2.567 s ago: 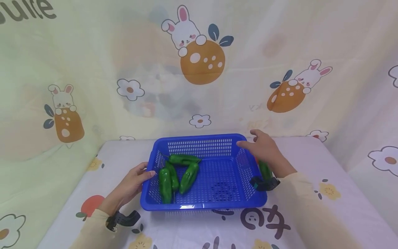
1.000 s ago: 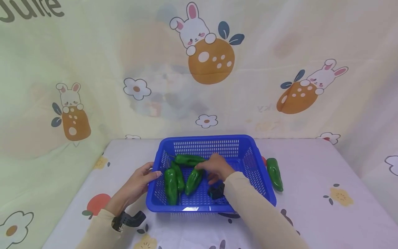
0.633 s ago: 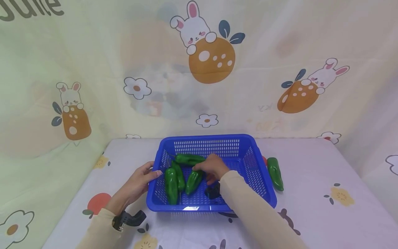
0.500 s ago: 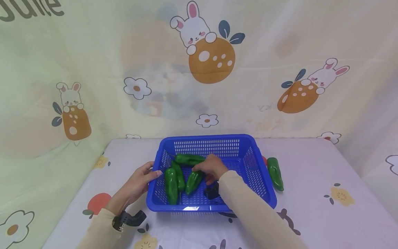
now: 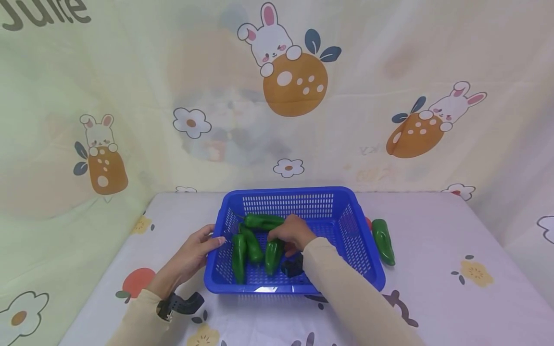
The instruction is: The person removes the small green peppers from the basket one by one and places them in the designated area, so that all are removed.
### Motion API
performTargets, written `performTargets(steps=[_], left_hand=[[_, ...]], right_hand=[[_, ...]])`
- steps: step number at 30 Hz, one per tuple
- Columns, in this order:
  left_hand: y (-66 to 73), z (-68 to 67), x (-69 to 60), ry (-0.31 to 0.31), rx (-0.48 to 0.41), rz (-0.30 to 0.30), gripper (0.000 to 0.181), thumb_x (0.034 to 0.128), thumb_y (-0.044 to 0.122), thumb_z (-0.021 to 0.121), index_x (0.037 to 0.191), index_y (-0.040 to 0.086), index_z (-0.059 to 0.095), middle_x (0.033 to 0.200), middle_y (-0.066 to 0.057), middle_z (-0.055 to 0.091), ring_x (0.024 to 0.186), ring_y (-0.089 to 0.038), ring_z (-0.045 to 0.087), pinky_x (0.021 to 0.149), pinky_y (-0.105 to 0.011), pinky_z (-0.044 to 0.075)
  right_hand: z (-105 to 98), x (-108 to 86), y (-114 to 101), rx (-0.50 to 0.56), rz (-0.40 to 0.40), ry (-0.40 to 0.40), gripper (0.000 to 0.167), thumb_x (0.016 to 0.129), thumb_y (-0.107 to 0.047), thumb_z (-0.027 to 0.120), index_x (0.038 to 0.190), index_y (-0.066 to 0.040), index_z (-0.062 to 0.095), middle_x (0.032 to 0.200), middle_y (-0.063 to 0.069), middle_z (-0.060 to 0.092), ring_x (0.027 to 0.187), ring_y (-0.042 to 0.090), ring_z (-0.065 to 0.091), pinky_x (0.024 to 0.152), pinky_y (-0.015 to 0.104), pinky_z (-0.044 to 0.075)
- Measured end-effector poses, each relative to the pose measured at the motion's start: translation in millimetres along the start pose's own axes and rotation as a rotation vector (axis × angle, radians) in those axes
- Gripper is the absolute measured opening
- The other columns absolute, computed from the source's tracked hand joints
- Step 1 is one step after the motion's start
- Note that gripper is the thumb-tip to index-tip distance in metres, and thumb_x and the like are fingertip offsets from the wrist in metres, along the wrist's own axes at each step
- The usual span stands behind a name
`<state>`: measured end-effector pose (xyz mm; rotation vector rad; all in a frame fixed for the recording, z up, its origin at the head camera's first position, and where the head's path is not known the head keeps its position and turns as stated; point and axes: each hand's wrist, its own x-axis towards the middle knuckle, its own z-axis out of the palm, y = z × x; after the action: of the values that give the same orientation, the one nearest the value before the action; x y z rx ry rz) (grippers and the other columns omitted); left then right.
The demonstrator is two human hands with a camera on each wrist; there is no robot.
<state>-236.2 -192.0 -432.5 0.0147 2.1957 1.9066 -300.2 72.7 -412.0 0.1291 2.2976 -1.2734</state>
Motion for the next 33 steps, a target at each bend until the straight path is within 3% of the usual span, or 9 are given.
performTargets(steps=[6,11,18,23,27,30,33], left_hand=[[-1.4,0.5,0.9,0.005,0.0,-0.003,0.049,0.1045,0.02,0.061,0.15,0.005,0.049,0.133,-0.022,0.067,0.113,-0.034,0.071,0.092,-0.052,0.061],[-0.4,0.0,0.7,-0.006,-0.009,-0.002,0.049,0.1047,0.02,0.06,0.15,0.004,0.048,0.132,-0.023,0.067,0.111,-0.033,0.072,0.091,-0.049,0.062],[-0.8,0.2,0.5,0.004,-0.002,0.001,0.05,0.1044,0.02,0.061,0.15,0.004,0.048,0.134,-0.024,0.066,0.112,-0.035,0.072,0.09,-0.052,0.062],[-1.1,0.5,0.0,0.005,0.0,0.002,0.05,0.104,0.02,0.062,0.15,0.004,0.048,0.134,-0.024,0.066,0.112,-0.036,0.071,0.09,-0.052,0.062],[-0.8,0.6,-0.2,0.006,0.005,0.003,0.051,0.1037,0.022,0.062,0.15,0.004,0.048,0.133,-0.023,0.066,0.111,-0.034,0.072,0.09,-0.052,0.062],[-0.6,0.3,-0.1,0.002,0.007,0.002,0.052,0.1037,0.022,0.063,0.15,0.004,0.048,0.134,-0.023,0.066,0.111,-0.034,0.072,0.09,-0.051,0.062],[-0.3,-0.3,-0.2,-0.002,0.004,0.003,0.052,0.1037,0.023,0.062,0.15,0.004,0.048,0.134,-0.023,0.066,0.111,-0.034,0.072,0.09,-0.051,0.062]], right_hand=[[0,1.3,1,-0.031,-0.007,0.012,0.027,0.079,-0.013,0.079,0.098,0.002,0.067,0.092,0.016,0.073,0.077,0.029,0.074,0.067,0.044,0.065],[1,0.1,0,-0.036,-0.03,0.007,0.014,0.078,-0.011,0.076,0.081,-0.005,0.064,0.087,0.013,0.073,0.075,0.026,0.073,0.07,0.045,0.065],[-2,-1.1,-1,-0.023,-0.041,-0.017,0.022,0.079,-0.011,0.076,0.071,-0.013,0.056,0.087,0.011,0.072,0.076,0.026,0.073,0.073,0.047,0.065],[-6,-1.9,0,-0.006,-0.049,-0.028,0.022,0.08,-0.012,0.075,0.074,-0.012,0.055,0.09,0.011,0.07,0.08,0.026,0.072,0.074,0.047,0.065],[-9,-2.9,-1,0.007,-0.061,-0.023,0.017,0.081,-0.012,0.075,0.085,-0.006,0.059,0.097,0.013,0.069,0.084,0.028,0.072,0.076,0.048,0.065],[-11,-4.5,-2,0.021,-0.07,-0.022,0.024,0.08,-0.012,0.075,0.097,-0.003,0.06,0.103,0.014,0.067,0.087,0.03,0.072,0.078,0.05,0.064],[-13,-6.6,-3,0.035,-0.074,-0.029,0.025,0.08,-0.012,0.075,0.098,-0.001,0.061,0.103,0.015,0.068,0.088,0.03,0.072,0.079,0.051,0.064]])
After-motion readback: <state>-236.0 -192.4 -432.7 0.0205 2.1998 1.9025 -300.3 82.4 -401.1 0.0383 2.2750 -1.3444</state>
